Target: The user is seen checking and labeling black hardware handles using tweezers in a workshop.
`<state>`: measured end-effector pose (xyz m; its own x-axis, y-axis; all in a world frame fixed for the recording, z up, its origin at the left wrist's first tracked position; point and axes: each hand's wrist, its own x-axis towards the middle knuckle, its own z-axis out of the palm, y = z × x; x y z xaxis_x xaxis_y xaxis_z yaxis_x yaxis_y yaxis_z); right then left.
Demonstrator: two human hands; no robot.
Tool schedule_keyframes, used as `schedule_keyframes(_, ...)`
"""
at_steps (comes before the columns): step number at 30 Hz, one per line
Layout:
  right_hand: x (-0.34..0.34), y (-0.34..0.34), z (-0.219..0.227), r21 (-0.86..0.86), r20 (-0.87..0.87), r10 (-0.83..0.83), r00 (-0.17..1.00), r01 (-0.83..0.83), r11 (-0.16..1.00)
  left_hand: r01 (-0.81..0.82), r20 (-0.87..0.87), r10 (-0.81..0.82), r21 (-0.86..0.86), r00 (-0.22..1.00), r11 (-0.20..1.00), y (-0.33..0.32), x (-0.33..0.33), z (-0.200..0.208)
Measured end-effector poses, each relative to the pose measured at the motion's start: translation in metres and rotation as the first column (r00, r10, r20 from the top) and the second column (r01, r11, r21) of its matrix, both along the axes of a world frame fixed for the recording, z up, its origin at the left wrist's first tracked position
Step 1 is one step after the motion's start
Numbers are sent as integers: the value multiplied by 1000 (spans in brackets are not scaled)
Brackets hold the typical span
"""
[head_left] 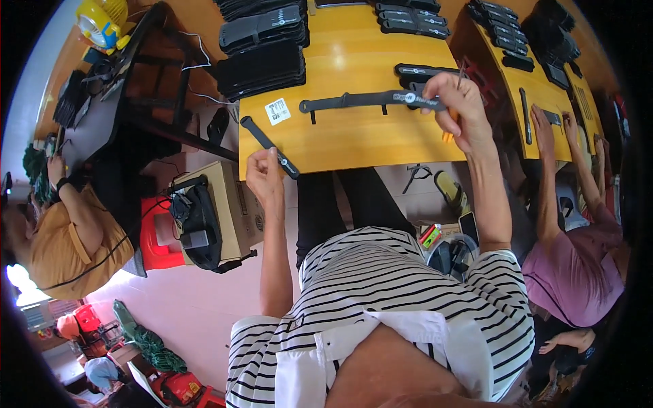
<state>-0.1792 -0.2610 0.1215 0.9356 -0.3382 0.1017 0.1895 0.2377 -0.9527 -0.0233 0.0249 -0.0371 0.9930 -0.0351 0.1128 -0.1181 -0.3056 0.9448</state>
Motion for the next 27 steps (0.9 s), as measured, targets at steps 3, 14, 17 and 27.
schedule_keyframes(3, -3, 18, -2, -50, -50, 43, 998, -45, 998, 383, -427, -525, -376, 737, 844, -14, -30, 40)
schedule_keyframes(14, -23, 32, -49, -271, -240, 167, 956, -232, 934, -38, -366, -803, -918, 471, 396, -40, -51, 32)
schedule_keyframes(17, -27, 27, -65, -281, -396, 46, 917, -168, 945, 76, -457, -659, -786, 597, 614, -38, -42, 33)
schedule_keyframes(27, 3, 13, -111, -159, -531, -192, 825, 126, 979, 214, -449, -558, -612, 698, 761, -42, -1, 26)
